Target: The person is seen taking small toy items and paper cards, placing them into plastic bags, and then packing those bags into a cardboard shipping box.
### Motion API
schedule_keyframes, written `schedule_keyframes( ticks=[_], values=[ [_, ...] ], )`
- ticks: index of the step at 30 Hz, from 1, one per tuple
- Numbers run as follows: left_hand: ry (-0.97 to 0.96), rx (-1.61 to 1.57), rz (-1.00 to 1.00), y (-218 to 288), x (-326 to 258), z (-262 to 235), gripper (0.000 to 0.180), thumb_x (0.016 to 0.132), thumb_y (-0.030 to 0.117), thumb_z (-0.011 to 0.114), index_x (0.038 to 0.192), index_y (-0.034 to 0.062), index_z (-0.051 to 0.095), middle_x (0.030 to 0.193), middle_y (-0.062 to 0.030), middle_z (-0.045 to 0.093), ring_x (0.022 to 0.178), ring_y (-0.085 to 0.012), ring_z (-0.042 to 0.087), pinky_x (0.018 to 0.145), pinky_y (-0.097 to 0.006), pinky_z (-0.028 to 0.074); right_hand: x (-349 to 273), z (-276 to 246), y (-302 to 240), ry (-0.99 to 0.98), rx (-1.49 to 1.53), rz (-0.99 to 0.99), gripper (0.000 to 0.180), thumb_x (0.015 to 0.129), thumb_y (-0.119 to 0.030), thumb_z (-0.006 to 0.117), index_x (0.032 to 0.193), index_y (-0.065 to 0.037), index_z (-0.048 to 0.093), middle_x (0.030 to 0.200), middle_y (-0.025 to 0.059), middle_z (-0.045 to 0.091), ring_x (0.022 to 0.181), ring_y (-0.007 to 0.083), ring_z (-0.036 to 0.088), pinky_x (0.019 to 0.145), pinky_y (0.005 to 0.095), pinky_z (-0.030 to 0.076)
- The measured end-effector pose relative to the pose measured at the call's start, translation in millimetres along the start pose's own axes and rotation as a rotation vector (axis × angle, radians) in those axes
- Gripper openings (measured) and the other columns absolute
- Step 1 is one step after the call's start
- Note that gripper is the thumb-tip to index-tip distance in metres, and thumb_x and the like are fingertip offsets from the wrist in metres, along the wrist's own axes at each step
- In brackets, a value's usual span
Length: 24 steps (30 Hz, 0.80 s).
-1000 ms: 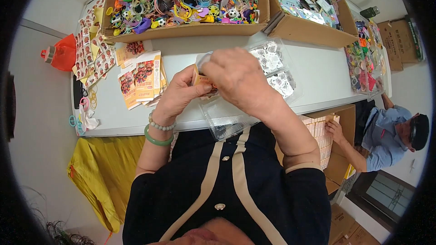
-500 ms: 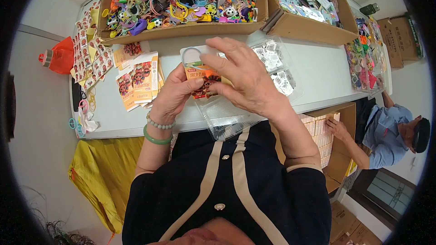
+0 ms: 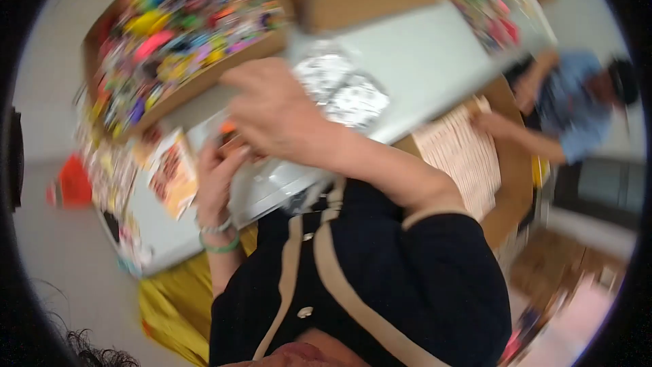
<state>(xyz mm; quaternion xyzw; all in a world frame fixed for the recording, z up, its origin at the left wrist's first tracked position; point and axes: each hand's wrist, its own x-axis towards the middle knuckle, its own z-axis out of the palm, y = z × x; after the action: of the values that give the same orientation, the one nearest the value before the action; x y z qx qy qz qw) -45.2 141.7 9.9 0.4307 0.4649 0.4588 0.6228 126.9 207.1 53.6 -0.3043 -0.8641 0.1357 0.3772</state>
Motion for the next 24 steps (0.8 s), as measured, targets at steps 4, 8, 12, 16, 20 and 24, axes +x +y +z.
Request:
schedule_keyframes(
  ticks=[4, 8, 12, 16, 20, 24],
  values=[
    [0.102, 0.105, -0.038, -4, -8, -4, 0.035, 0.08, 0.002, 0.064, 0.113, -0.0011, 0.053, 0.104, -0.005, 0.059, 0.092, -0.0111, 0.054, 0.081, -0.024, 0.043, -9, 9, -5, -0.007, 0.135, -0.05, 0.013, 0.065, -0.014, 0.065, 0.075, -0.005, 0.063, 0.115, 0.0146, 0.052, 0.113, 0.0337, 0.044, 0.092, 0.0465, 0.036],
    [0.034, 0.146, 0.006, 3, -7, 6, 0.031, 0.08, 0.001, 0.064, 0.109, -0.0009, 0.053, 0.103, -0.0037, 0.058, 0.092, -0.01, 0.052, 0.083, -0.023, 0.041, -24, 10, -7, -0.126, 0.147, -0.013, 0.016, 0.07, -0.026, 0.062, 0.074, -0.013, 0.069, 0.1, 0.0079, 0.053, 0.1, 0.025, 0.044, 0.084, 0.0393, 0.034],
    [-0.059, 0.247, 0.066, 6, -5, 23, 0.035, 0.081, 0.002, 0.063, 0.114, -0.0008, 0.051, 0.106, -0.0033, 0.057, 0.095, -0.0098, 0.052, 0.083, -0.023, 0.041, -35, -8, -7, -0.199, 0.131, 0.058, 0.017, 0.072, -0.028, 0.06, 0.074, -0.014, 0.07, 0.101, 0.0068, 0.052, 0.099, 0.0242, 0.043, 0.083, 0.04, 0.033],
    [-0.025, 0.158, 0.029, 4, -3, 41, 0.034, 0.082, 0.002, 0.062, 0.114, 0.001, 0.052, 0.101, -0.0015, 0.057, 0.085, -0.0073, 0.051, 0.072, -0.02, 0.04, -44, -31, -13, -0.101, 0.044, 0.071, 0.023, 0.075, -0.03, 0.058, 0.075, -0.011, 0.071, 0.115, 0.0117, 0.049, 0.113, 0.0314, 0.036, 0.095, 0.0483, 0.025],
    [-0.058, 0.201, 0.039, -4, -5, 56, 0.031, 0.083, 0.005, 0.062, 0.112, 0.0035, 0.052, 0.091, 0.0008, 0.057, 0.072, -0.0047, 0.049, 0.06, -0.018, 0.038, -54, -42, -10, -0.272, 0.013, 0.188, 0.029, 0.079, -0.034, 0.055, 0.079, -0.01, 0.071, 0.126, 0.0182, 0.047, 0.128, 0.0371, 0.03, 0.106, 0.0529, 0.016],
    [-0.184, 0.163, -0.033, -4, -7, 54, 0.037, 0.083, 0.006, 0.063, 0.118, 0.0042, 0.051, 0.103, -0.002, 0.059, 0.083, -0.0075, 0.054, 0.07, -0.021, 0.043, -65, -27, 0, -0.135, 0.012, 0.139, 0.023, 0.072, -0.031, 0.056, 0.069, -0.014, 0.072, 0.113, 0.0141, 0.051, 0.114, 0.0324, 0.039, 0.097, 0.0492, 0.025]
  ],
)
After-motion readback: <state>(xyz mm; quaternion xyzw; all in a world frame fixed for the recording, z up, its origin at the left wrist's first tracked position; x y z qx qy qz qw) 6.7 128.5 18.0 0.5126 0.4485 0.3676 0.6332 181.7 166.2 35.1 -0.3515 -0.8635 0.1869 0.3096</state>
